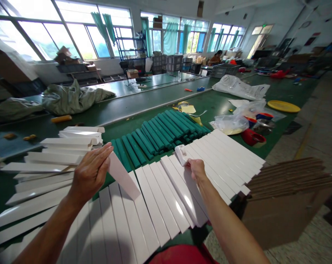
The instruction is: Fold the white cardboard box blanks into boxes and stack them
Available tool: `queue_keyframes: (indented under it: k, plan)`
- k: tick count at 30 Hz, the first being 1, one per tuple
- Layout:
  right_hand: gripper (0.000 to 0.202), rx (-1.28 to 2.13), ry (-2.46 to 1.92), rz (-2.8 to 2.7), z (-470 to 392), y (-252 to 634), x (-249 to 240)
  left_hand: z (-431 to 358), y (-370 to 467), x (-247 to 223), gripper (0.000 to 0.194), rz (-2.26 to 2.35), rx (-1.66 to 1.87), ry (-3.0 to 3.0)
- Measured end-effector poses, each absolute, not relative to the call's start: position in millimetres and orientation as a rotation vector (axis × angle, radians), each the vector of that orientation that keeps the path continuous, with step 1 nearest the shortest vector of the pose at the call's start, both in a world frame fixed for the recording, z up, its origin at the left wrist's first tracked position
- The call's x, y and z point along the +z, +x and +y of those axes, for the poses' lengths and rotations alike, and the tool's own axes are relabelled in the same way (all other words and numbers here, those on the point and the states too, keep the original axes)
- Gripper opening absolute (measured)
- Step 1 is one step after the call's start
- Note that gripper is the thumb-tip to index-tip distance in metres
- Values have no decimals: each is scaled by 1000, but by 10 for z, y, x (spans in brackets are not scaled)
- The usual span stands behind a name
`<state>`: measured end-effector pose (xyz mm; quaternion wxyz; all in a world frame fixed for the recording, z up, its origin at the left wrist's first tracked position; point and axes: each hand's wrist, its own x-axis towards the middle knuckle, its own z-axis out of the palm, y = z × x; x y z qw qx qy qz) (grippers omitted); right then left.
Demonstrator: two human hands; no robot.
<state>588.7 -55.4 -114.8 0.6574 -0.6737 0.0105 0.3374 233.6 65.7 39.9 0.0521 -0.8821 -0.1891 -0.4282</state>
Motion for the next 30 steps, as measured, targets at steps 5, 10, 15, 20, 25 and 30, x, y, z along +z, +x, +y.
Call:
queue_keyframes:
  k: [5,10,15,20,25,30]
  plan:
    - [15,784,-1559,44,-541,5880,-1096,658,2352,422,41,-594,-1271,-2688]
    - [16,820,-1580,42,-530,5902,-1050,693,2368,420,39,-586,-1290,-2683]
    - [18,884,-1595,26,-554,5967,-1003,705,2380,415,40,-595,-1300,-2696]
    - [18,957,-1627,9,-569,6074,-960,716,2360,400,40,-595,-1316,-2690]
    - [15,1006,-1658,-13,-566,6101,-934,734,2334,391,40,-604,-1322,-2675]
    - [14,1054,-1690,-25,-569,6140,-868,715,2337,403,38,-616,-1330,-2673]
